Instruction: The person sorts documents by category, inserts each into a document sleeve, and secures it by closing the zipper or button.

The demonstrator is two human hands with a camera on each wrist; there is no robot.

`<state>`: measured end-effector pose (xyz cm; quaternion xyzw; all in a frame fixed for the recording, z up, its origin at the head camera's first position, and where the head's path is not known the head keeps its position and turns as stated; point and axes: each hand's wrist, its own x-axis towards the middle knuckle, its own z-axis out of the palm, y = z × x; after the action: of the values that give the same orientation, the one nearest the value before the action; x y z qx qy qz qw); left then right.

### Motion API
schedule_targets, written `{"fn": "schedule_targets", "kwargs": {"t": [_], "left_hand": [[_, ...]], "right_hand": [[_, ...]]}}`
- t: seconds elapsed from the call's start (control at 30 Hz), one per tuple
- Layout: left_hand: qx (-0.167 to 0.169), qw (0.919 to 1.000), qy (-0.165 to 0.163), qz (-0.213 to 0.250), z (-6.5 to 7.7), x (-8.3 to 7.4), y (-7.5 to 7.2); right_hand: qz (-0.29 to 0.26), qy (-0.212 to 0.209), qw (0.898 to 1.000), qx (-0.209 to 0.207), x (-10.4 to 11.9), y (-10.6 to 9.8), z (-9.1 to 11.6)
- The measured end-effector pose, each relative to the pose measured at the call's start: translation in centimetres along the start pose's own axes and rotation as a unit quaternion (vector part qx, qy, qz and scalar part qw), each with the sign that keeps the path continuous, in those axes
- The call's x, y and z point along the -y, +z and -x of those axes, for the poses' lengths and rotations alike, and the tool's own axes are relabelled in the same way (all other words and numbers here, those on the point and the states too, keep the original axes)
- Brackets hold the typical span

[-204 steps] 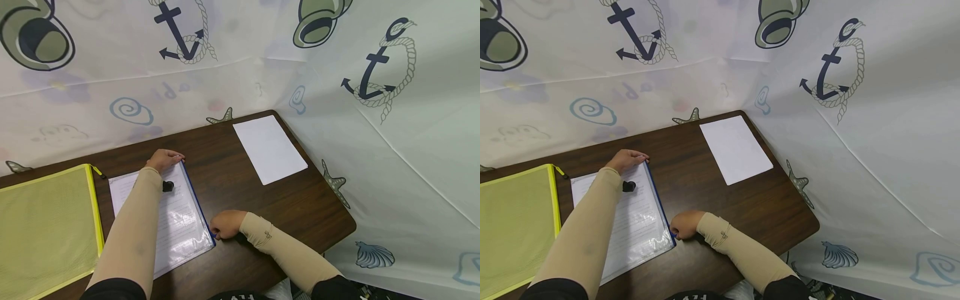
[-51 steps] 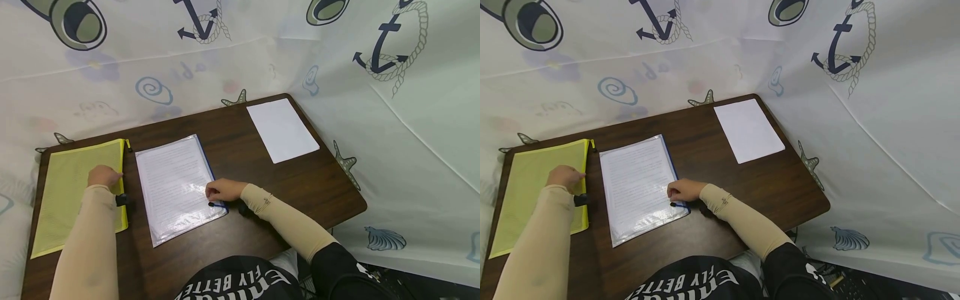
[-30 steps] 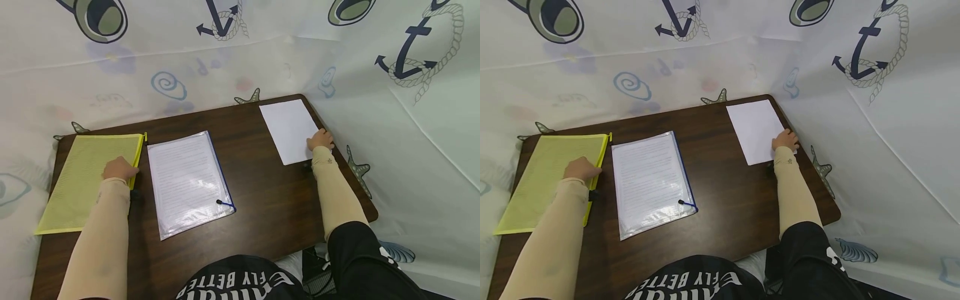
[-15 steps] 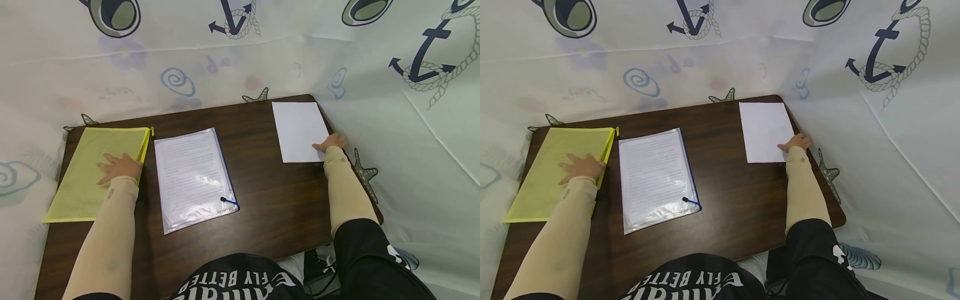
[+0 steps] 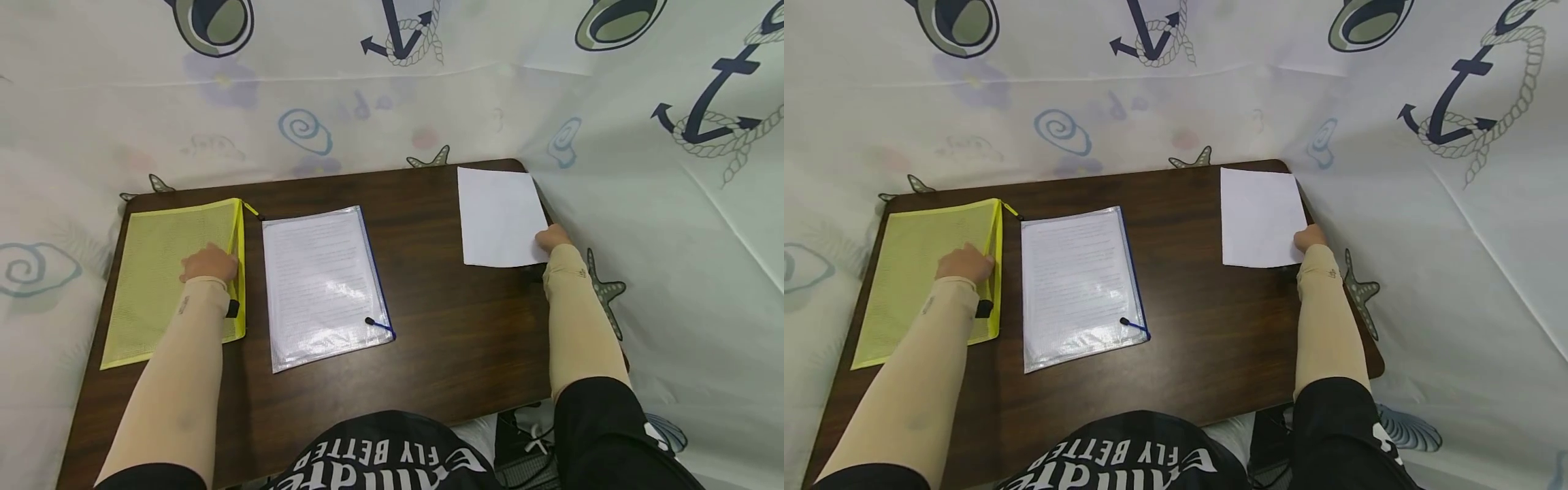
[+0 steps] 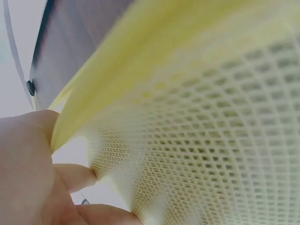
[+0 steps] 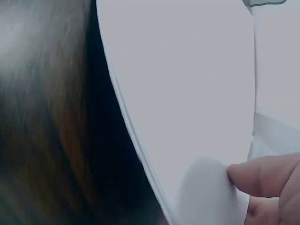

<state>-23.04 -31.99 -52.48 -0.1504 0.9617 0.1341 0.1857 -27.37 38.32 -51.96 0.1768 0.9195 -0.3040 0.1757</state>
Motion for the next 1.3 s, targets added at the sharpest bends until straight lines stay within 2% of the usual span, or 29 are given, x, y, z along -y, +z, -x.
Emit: {"fn": "schedule_targets", "kwargs": {"t": [0.17, 0.27, 0.33, 0.47, 0.7, 0.8, 1.13, 1.3], "left_hand": [[0.013, 0.9999, 0.001, 0.000, -0.5, 0.3, 0.2], [0.014, 0.9999, -0.003, 0.001, -0.6, 0.4, 0.4], [0.012, 0.9999, -0.005, 0.000, -0.6, 0.3, 0.5], [0.005, 1.0000, -0.006, -0.004, -0.5, 0.0, 0.5], [0.000, 0.9999, -0.010, -0.011, -0.6, -0.1, 0.9], [0.005, 0.9998, -0.006, -0.017, -0.6, -0.1, 0.9], [0.010, 0.9995, -0.001, -0.029, -1.9, -1.1, -1.0], [0.013, 0.9995, -0.006, -0.027, -2.5, -1.7, -1.8]], "right_hand": [[-0.022, -0.032, 0.999, -0.012, -1.1, 0.1, -0.1], [-0.081, -0.039, 0.995, -0.037, -2.0, 1.0, -0.4], [-0.129, -0.034, 0.990, -0.046, -2.6, 1.8, -0.5], [-0.204, -0.023, 0.978, -0.037, -2.8, 3.5, -0.8], [-0.312, -0.029, 0.950, -0.004, -0.3, 6.1, -1.0], [-0.318, -0.025, 0.948, -0.004, 0.2, 6.6, -1.3], [-0.311, 0.002, 0.950, -0.013, 0.8, 6.8, -1.1], [-0.323, -0.008, 0.946, -0.013, 3.4, 8.4, -0.8]]}}
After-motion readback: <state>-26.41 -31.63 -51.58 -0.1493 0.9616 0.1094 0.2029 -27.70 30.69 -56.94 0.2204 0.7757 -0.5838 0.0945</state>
